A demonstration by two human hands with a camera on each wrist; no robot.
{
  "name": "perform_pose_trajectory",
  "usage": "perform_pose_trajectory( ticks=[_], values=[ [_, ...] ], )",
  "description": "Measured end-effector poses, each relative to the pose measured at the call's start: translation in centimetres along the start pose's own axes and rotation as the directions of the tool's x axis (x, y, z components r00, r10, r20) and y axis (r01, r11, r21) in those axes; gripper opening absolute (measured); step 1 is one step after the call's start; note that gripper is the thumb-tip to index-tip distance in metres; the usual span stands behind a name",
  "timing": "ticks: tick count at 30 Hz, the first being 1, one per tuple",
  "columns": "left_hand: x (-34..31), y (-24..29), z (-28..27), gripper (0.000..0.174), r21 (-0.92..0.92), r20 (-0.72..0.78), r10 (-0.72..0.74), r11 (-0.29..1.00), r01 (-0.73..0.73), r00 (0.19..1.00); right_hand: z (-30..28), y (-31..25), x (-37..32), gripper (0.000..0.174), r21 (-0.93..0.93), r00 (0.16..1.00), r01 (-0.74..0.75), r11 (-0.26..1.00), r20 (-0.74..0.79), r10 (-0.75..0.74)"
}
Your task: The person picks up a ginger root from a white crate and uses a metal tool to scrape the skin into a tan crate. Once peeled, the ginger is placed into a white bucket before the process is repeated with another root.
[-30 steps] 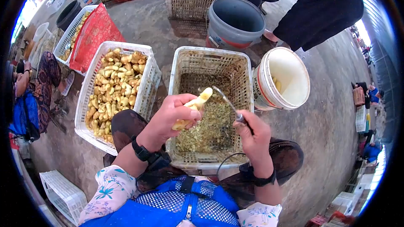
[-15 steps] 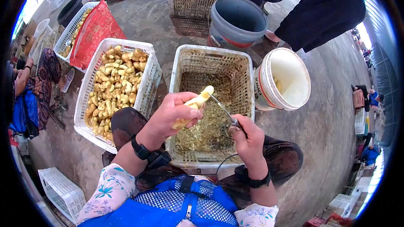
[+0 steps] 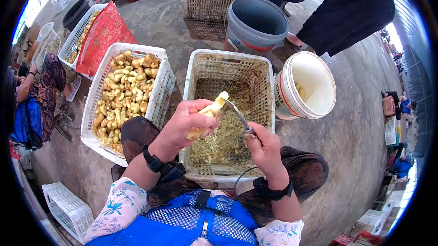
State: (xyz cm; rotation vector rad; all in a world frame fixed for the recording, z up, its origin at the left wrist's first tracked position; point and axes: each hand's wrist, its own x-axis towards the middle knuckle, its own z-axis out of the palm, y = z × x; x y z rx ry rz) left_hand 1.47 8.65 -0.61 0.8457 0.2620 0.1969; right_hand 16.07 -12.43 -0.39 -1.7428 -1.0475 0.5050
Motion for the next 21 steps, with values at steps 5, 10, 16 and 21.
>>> perform_pose_trajectory(
  ticks=[5,10,16,21],
  values=[
    [0.1,0.2,-0.3,0.037,-0.21,0.064,-0.046,0.976,0.058,0.997,-0.2,-0.4,0.9,0.037,0.032,0.998,-0.003,0.999,0.061,0.001],
    [0.1,-0.2,0.2,0.042,0.168,-0.074,0.088,0.983,-0.074,0.993,-0.1,-0.6,0.7,0.024,0.152,0.988,-0.127,0.98,0.111,0.111],
    [0.0,0.3,0.0,0.041,0.26,-0.052,0.149,0.957,-0.131,0.987,-0.4,-1.7,0.8,0.029,0.401,0.941,-0.311,0.862,0.257,0.22],
    [-0.2,0.5,-0.2,0.044,0.468,-0.052,0.283,0.854,-0.226,0.958,-0.2,-1.3,0.2,0.036,0.538,0.92,-0.376,0.754,0.314,0.235]
  ],
)
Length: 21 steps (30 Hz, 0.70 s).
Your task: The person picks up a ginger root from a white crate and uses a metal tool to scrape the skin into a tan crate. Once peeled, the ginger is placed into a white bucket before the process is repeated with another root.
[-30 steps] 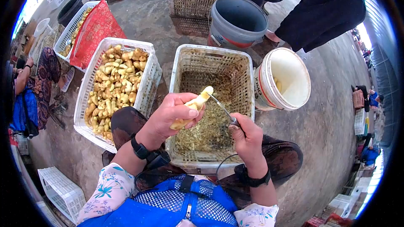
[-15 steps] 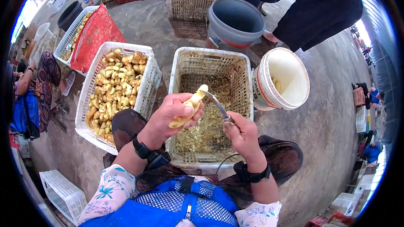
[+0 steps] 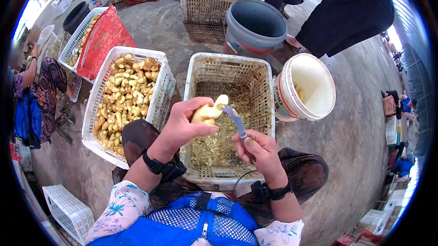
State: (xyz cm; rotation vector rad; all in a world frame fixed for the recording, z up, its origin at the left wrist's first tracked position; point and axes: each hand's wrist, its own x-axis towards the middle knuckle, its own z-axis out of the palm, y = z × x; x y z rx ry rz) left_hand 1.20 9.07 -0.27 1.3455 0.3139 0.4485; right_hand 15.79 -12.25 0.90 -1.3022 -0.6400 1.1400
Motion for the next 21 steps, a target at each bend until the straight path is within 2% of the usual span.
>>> perform_pose_trajectory(
  ticks=[5,8,11,14,17,18,21],
  values=[
    [-0.1,0.0,0.0,0.047,-0.233,0.067,-0.098,0.966,0.111,0.993,0.4,0.9,-0.5,0.038,0.086,1.0,0.009,0.996,-0.004,-0.008],
    [0.0,0.6,0.3,0.047,-0.22,0.065,-0.124,0.966,0.136,0.99,0.6,1.0,-0.7,0.038,-0.04,0.994,0.05,0.998,-0.094,-0.054],
    [-0.2,0.7,0.3,0.049,-0.283,0.076,-0.199,0.935,0.212,0.977,0.2,2.0,-0.2,0.036,-0.35,0.951,0.182,0.919,-0.175,-0.255],
    [-0.1,1.8,0.1,0.051,-0.573,0.194,-0.246,0.757,0.314,0.95,-0.7,1.5,-0.2,0.034,-0.366,0.94,0.183,0.913,-0.208,-0.271],
    [0.4,-0.2,0.4,0.056,-0.331,-0.012,-0.167,0.931,0.154,0.986,-1.2,0.8,-0.7,0.034,-0.349,0.959,0.22,0.911,-0.092,-0.267],
    [0.7,-0.5,0.2,0.058,-0.107,-0.083,-0.05,0.993,0.041,0.995,-0.4,0.3,-1.2,0.033,-0.3,0.968,0.179,0.937,-0.116,-0.222],
    [0.3,0.0,-0.1,0.058,0.135,-0.155,0.02,0.991,0.001,0.988,0.0,0.0,-1.5,0.03,-0.201,0.942,0.238,0.95,-0.191,-0.277]
  ],
)
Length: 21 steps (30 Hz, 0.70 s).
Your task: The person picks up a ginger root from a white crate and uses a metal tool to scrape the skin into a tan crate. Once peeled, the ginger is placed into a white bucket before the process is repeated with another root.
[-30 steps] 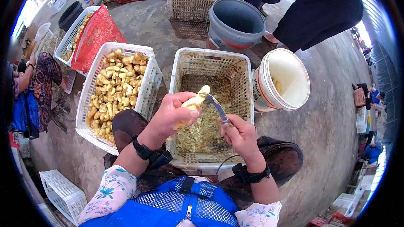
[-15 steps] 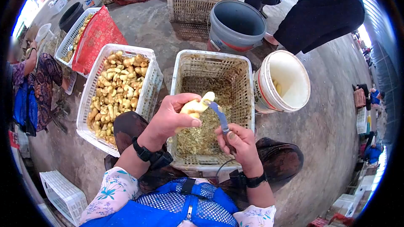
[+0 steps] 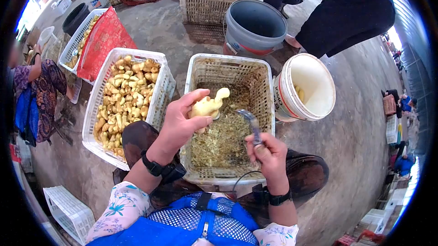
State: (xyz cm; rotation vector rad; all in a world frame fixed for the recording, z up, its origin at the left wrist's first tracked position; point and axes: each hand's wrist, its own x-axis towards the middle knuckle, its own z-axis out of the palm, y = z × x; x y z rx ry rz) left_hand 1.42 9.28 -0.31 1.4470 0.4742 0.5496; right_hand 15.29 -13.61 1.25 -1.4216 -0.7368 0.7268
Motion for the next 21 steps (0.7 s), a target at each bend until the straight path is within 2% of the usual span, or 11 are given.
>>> perform_pose_trajectory(
  ticks=[1,4,7,9,12,13,16,19,21],
  values=[
    [0.1,-0.2,-0.2,0.054,0.073,-0.006,0.084,0.994,-0.083,0.996,-0.3,0.3,0.1,0.03,0.084,0.998,-0.03,0.996,-0.059,0.035],
    [-0.1,-0.4,-0.2,0.051,0.255,-0.007,0.297,0.924,-0.286,0.955,-0.3,0.6,0.5,0.029,-0.033,0.995,-0.026,0.999,-0.093,0.023],
    [-0.3,0.0,0.9,0.05,0.319,0.0,0.401,0.868,-0.38,0.916,1.2,-0.1,1.4,0.028,-0.013,0.994,0.019,1.0,-0.108,-0.02],
    [-0.4,0.0,1.1,0.05,0.337,0.036,0.419,0.849,-0.406,0.907,2.0,-0.8,2.4,0.034,0.039,0.991,0.012,0.999,-0.135,-0.006],
    [-0.4,-0.4,1.4,0.051,0.333,0.091,0.461,0.821,-0.463,0.883,3.2,-1.6,4.2,0.038,-0.042,0.989,0.01,0.999,-0.147,-0.016],
    [-0.3,-0.6,1.5,0.051,0.326,0.107,0.477,0.812,-0.484,0.872,3.6,-2.0,4.4,0.034,-0.114,0.989,0.003,0.994,-0.149,-0.02],
    [-0.5,-0.8,1.7,0.051,0.294,0.118,0.434,0.844,-0.449,0.893,3.4,-1.9,4.6,0.023,-0.227,0.994,0.059,0.972,-0.078,-0.078],
    [-0.8,0.4,1.5,0.051,0.088,0.205,0.175,0.977,-0.196,0.963,3.3,-3.5,4.4,0.019,-0.351,0.982,0.159,0.923,-0.037,-0.183],
    [-0.5,0.2,1.0,0.05,0.016,0.344,0.131,0.989,-0.146,0.93,3.2,-3.9,4.3,0.02,-0.404,0.97,0.227,0.886,0.01,-0.244]
  ],
)
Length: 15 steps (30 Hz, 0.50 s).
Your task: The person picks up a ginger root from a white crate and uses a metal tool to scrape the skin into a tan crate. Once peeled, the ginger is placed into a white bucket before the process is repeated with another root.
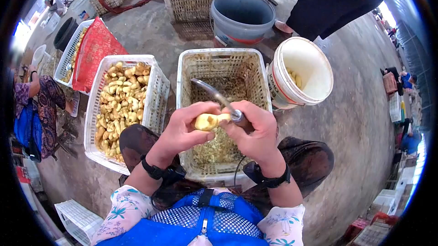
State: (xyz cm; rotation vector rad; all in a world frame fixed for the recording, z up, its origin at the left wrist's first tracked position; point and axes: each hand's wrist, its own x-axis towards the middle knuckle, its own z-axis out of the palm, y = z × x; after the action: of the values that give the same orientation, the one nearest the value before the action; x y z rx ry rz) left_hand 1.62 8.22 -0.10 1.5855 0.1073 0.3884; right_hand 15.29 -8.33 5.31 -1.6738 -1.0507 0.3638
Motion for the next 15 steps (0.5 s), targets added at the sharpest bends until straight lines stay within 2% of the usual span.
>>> perform_pose_trajectory(
  ticks=[1,2,5,8,9,12,15],
  values=[
    [0.0,-0.3,-0.2,0.05,-0.041,0.073,-0.013,0.999,0.016,0.997,-0.1,0.0,0.1,0.022,-0.015,0.999,0.041,0.999,0.018,-0.041],
    [-0.2,-0.8,-0.1,0.049,-0.094,0.082,-0.043,0.994,0.051,0.996,-0.1,-0.1,0.1,0.024,-0.028,0.996,0.084,0.996,0.036,-0.083],
    [-0.3,-0.5,0.2,0.047,0.022,0.032,-0.067,0.998,0.066,0.997,0.1,-0.4,0.0,0.024,-0.119,0.993,0.1,0.988,-0.045,-0.106],
    [0.0,0.1,0.5,0.041,0.16,-0.16,0.054,0.987,-0.028,0.986,-0.7,0.3,-1.6,0.023,-0.168,0.987,0.162,0.972,0.015,-0.162],
    [0.1,0.1,0.6,0.041,0.216,-0.205,0.116,0.974,-0.071,0.972,-0.1,0.2,-2.0,0.019,-0.186,0.973,0.229,0.955,0.025,-0.229],
    [0.3,-0.5,0.6,0.045,0.419,-0.273,0.316,0.889,-0.184,0.909,0.7,0.9,-3.6,0.018,-0.19,0.986,0.154,0.97,0.096,-0.138],
    [0.0,-1.1,0.7,0.042,0.468,-0.311,0.316,0.872,-0.145,0.896,1.4,2.1,-4.1,0.019,-0.227,0.988,0.136,0.964,0.107,-0.114]
  ],
)
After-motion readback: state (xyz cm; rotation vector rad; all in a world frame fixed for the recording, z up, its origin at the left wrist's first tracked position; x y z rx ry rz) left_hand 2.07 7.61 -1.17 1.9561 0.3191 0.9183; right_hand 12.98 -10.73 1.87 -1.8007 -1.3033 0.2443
